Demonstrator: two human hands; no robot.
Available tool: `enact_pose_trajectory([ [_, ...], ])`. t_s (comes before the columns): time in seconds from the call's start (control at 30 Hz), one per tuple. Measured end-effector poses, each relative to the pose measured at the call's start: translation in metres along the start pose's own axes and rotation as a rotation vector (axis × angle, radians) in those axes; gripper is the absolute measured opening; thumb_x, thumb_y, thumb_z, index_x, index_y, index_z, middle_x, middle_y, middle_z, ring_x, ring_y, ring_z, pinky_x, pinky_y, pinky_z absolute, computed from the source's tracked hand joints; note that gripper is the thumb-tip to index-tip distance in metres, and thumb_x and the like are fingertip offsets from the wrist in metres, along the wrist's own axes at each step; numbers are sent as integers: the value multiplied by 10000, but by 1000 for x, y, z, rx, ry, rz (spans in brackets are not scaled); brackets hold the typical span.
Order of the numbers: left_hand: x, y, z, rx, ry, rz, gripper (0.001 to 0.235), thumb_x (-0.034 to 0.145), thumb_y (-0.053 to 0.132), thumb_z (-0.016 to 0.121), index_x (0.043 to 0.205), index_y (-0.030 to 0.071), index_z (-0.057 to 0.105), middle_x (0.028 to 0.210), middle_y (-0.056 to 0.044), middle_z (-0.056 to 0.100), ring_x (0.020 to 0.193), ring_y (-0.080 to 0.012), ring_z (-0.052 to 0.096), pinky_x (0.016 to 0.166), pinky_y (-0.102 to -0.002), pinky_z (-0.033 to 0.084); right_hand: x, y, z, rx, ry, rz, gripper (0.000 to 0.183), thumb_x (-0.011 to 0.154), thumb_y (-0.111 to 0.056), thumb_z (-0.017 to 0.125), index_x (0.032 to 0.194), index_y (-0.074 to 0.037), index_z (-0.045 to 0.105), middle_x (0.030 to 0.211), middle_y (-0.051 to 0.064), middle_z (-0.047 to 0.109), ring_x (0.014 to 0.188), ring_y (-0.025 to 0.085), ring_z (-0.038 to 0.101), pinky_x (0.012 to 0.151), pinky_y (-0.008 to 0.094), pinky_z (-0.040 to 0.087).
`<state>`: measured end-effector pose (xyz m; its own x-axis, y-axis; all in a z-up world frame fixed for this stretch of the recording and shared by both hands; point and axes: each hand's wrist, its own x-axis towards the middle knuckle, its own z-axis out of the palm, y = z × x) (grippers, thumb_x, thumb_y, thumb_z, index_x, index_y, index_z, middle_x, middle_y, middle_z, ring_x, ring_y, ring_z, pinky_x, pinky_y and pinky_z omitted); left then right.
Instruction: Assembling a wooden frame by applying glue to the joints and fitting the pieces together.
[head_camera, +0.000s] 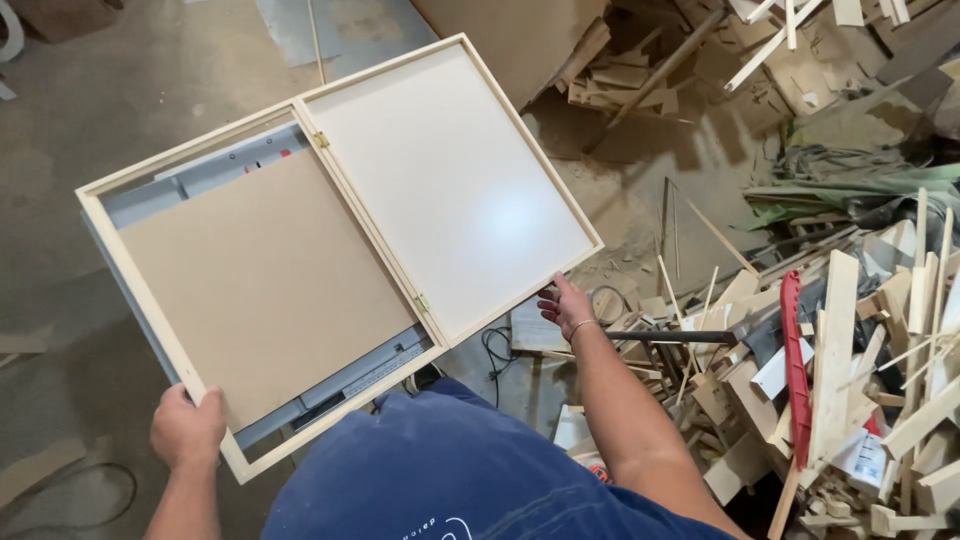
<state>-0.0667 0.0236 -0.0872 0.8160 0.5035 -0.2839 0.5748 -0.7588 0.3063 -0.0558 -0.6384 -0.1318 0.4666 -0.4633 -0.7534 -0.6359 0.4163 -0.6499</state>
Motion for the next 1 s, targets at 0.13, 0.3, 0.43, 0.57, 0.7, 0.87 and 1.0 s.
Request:
enact_pose_trajectory([
  [0.13,6,-9,14,25,92,7,404,880,330,659,1178,76,758,1077,-183,758,961,-446,701,817,-533,520,15,-8,0,15,-1,-36,323,975,-500,643,954,-210,500,744,-21,559,720,233,720,605,387,523],
  [0.3,1,3,15,31,79,-24,367,879,349,653,1133,106,760,1083,-187,698,928,-450,687,811,-539,524,30,-13,-6,43,-8,-44,250,945,-390,694,918,-200,534,709,-10,546,687,205,691,624,395,579],
  [0.43,3,8,24,42,125,-75,349,835,333,617,1047,99,766,1034,-207,668,876,-488,679,799,-559,533,8,-33,0,-173,-71,125,398,954,-527,619,836,-146,621,762,56,685,676,237,695,640,372,563],
  [0.57,5,-5,49,34,166,-166,468,865,375,728,1294,190,757,1176,-157,689,1112,-434,687,964,-532,540,11,-26,-2,-608,-257,112,875,896,-851,500,1176,-34,639,1094,173,750,812,243,752,655,353,627],
  [0.7,-8,6,40,-43,140,-216,500,855,377,692,1322,201,722,1221,-156,673,1142,-427,680,991,-536,535,30,-36,-5,-790,-175,-71,683,893,-688,674,960,-12,740,774,220,762,523,290,730,430,376,590],
  [0.87,-35,17,28,-64,99,-285,561,820,421,700,1347,228,706,1267,-131,678,1167,-419,680,1012,-536,539,55,-103,-42,-1238,224,-491,663,1000,-726,503,1124,-140,788,1143,219,767,1144,445,678,955,561,546],
  [1.0,-36,17,31,-142,76,-363,556,824,451,662,1326,218,711,1281,-120,675,1190,-403,668,1017,-522,536,110,-136,-63,-1185,415,-601,675,900,-761,631,1361,-268,634,1293,105,664,1216,364,620,995,542,487],
])
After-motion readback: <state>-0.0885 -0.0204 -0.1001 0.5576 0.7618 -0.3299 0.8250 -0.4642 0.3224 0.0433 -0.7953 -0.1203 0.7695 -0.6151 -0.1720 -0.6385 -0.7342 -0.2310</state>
